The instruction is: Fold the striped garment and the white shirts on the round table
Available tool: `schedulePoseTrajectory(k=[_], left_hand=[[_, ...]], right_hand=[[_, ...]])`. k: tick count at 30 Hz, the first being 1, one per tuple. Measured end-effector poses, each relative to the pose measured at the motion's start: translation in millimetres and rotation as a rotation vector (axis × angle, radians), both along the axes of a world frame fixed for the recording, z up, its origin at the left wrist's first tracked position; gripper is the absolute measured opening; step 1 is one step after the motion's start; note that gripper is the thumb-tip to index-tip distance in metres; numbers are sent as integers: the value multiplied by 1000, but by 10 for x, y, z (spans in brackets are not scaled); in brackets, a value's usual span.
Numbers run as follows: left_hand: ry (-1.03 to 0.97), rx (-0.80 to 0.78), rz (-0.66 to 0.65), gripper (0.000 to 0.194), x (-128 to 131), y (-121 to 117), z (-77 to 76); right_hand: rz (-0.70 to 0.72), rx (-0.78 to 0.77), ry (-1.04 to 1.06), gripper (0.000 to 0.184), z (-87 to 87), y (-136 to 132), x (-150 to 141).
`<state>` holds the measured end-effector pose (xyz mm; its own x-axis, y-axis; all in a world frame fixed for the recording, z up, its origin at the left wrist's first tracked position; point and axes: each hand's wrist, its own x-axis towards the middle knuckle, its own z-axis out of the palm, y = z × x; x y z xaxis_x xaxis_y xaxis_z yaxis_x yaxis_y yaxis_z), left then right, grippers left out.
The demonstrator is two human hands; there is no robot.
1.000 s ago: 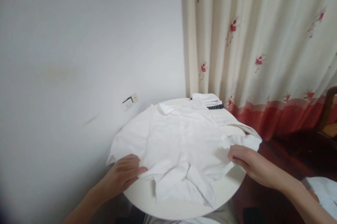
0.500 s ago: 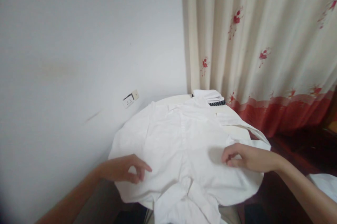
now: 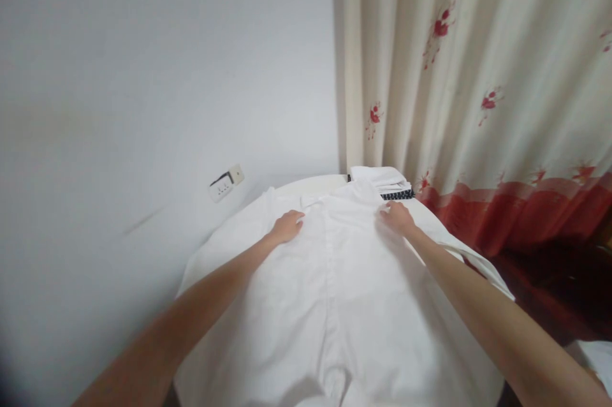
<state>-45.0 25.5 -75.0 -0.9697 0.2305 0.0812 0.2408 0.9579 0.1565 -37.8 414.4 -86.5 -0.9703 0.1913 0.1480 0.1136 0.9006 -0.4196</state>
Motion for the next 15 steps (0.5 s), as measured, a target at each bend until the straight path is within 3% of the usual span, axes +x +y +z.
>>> schedulePoseTrajectory(k=[4,7,11,15], left_hand=[[70,-17,276,40,-408,-205,-49],[95,-13,384,42,-609,-451,-38],[84,15,265,49,-715,-701,5],[73,40,104,46,-658,-767,112]], right_hand=[[-48,-54,-35,47,-107,82,-305],[-29,-64,-29,43,-166,92,-382],[26,-42,-36,20,-168,73,-312],[42,-26,-54,16,-96,53,-131]])
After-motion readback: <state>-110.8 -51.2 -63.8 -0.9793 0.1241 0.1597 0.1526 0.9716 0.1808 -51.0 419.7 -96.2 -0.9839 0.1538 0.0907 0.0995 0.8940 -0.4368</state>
